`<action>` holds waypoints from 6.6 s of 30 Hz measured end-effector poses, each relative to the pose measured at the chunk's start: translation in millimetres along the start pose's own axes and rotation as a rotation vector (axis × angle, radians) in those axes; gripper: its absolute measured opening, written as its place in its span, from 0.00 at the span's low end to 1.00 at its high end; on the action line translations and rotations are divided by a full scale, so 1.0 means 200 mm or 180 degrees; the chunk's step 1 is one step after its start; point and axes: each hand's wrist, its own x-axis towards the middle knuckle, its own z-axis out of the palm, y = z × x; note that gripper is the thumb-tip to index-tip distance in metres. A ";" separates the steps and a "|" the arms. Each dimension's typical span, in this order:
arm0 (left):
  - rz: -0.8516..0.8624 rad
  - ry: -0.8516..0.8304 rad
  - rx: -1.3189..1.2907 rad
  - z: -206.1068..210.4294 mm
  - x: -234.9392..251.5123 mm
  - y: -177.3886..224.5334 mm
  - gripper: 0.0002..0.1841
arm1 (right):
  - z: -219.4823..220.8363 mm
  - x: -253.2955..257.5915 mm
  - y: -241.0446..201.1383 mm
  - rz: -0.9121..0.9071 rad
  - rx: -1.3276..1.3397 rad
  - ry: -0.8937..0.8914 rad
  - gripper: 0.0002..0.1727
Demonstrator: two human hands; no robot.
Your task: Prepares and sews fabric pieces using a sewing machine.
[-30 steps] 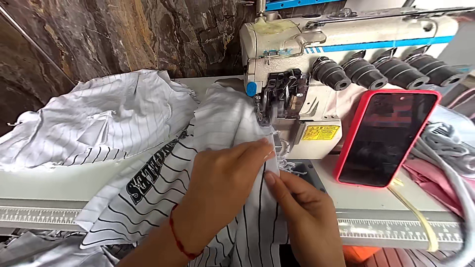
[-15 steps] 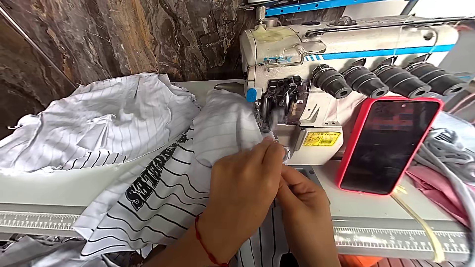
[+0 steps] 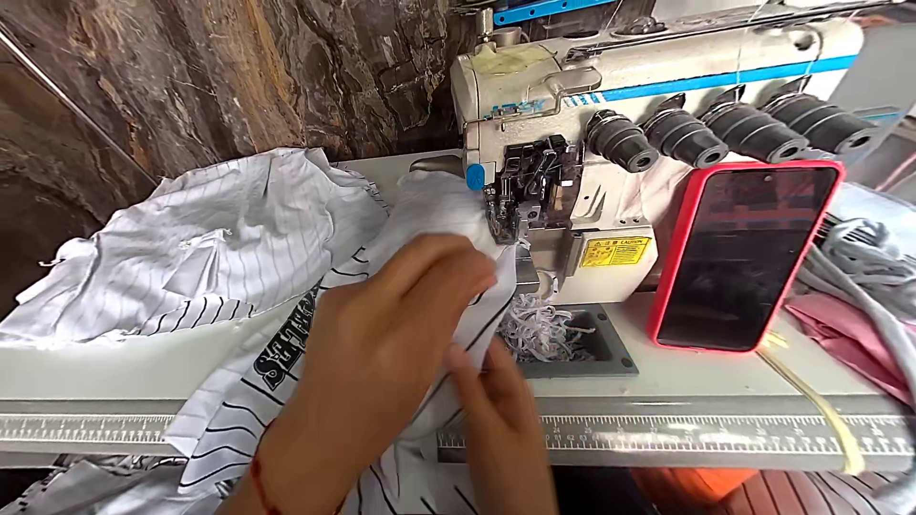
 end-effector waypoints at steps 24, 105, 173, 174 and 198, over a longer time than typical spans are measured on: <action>0.0030 -0.0185 -0.0134 0.13 -0.23 0.19 0.10 | -0.27 -0.03 -0.21 -0.0163 -0.1357 -0.0354 0.08; 0.1161 -0.0043 -0.0707 0.15 -0.46 0.04 0.09 | -0.36 -0.09 -0.28 -0.0314 -0.1327 -0.0371 0.11; -0.0446 0.0304 0.0553 0.28 -0.45 -0.05 0.09 | -0.38 0.29 -0.48 -0.0051 -0.1928 0.0191 0.19; -0.0430 0.0326 0.0463 0.24 -0.44 -0.08 0.09 | -0.39 0.28 -0.49 -0.0038 -0.1865 0.0251 0.19; 0.0048 -0.0382 -0.0147 0.23 -0.86 0.21 0.08 | -0.79 -0.13 -0.40 -0.0073 -0.1438 0.0665 0.19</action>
